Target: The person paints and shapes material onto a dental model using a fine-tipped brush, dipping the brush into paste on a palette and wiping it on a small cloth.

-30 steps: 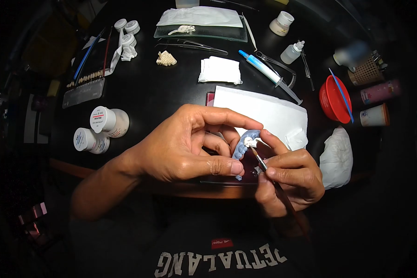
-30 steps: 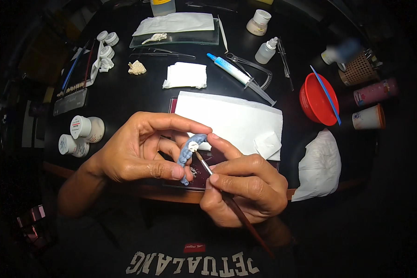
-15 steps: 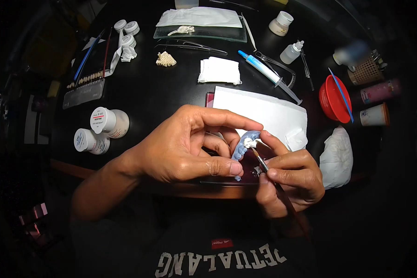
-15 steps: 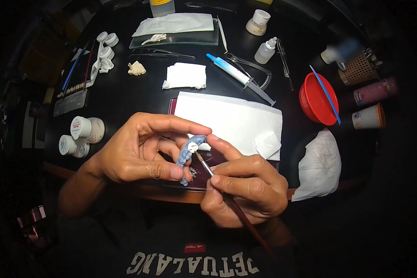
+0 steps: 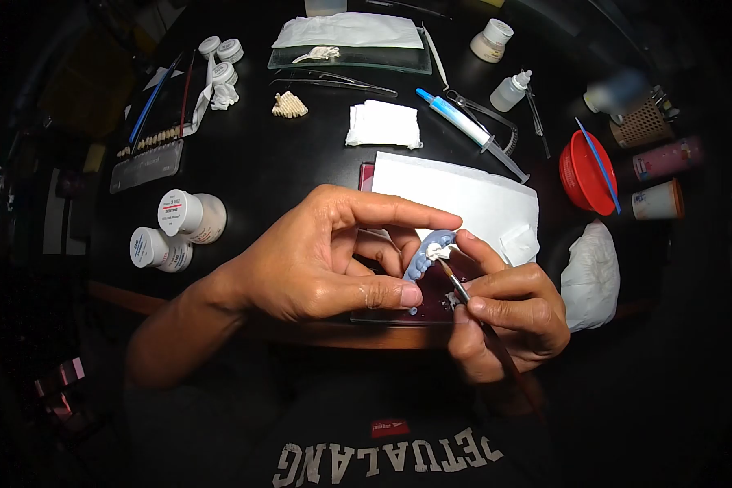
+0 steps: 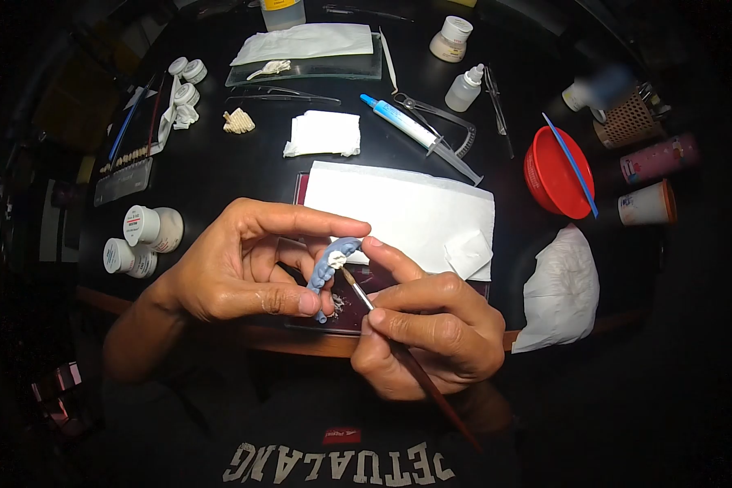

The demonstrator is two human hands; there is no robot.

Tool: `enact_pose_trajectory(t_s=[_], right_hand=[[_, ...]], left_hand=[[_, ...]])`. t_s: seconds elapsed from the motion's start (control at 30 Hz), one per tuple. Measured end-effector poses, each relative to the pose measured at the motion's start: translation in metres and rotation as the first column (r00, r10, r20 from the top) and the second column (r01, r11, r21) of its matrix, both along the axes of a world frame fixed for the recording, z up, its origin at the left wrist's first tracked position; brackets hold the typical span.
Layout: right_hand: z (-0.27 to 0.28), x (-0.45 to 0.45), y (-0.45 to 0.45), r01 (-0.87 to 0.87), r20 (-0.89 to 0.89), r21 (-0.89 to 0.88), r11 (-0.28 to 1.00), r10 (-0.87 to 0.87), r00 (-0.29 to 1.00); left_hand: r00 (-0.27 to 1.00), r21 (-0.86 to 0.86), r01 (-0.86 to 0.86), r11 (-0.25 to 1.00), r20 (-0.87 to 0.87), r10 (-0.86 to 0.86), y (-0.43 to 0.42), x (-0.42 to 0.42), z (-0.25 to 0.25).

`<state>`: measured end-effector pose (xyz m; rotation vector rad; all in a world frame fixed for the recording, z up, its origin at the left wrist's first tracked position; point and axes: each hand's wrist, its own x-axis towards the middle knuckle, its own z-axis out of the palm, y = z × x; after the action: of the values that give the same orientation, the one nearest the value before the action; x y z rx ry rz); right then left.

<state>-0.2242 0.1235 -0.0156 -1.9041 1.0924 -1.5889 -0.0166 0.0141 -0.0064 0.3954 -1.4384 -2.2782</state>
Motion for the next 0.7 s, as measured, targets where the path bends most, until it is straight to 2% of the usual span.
enact_pose_trajectory(t_s=[0.17,0.27,0.47,0.7], right_hand=[[0.001,-0.0003,-0.0015,0.0,-0.011,-0.015,1.0,0.0,1.0],[-0.0026,0.0024,-0.0055,0.019,0.066,-0.066,0.998,-0.015,0.998],[-0.0003,-0.0002,-0.0016,-0.009,-0.002,-0.014,1.0,0.009,1.0],[-0.0002,0.0006,-0.0013,-0.002,0.0,-0.016,1.0,0.002,1.0]], left_hand=[[1.0,0.01,0.002,1.0,0.013,-0.003,0.0003,0.0005,0.0012],[1.0,0.038,0.004,0.999,0.007,-0.004,0.0007,0.0014,0.0009],[1.0,0.015,0.0,1.0,0.019,0.0,0.0004,0.0013,0.0011],[1.0,0.016,0.01,1.0,0.011,-0.01,0.0002,0.0016,0.0]])
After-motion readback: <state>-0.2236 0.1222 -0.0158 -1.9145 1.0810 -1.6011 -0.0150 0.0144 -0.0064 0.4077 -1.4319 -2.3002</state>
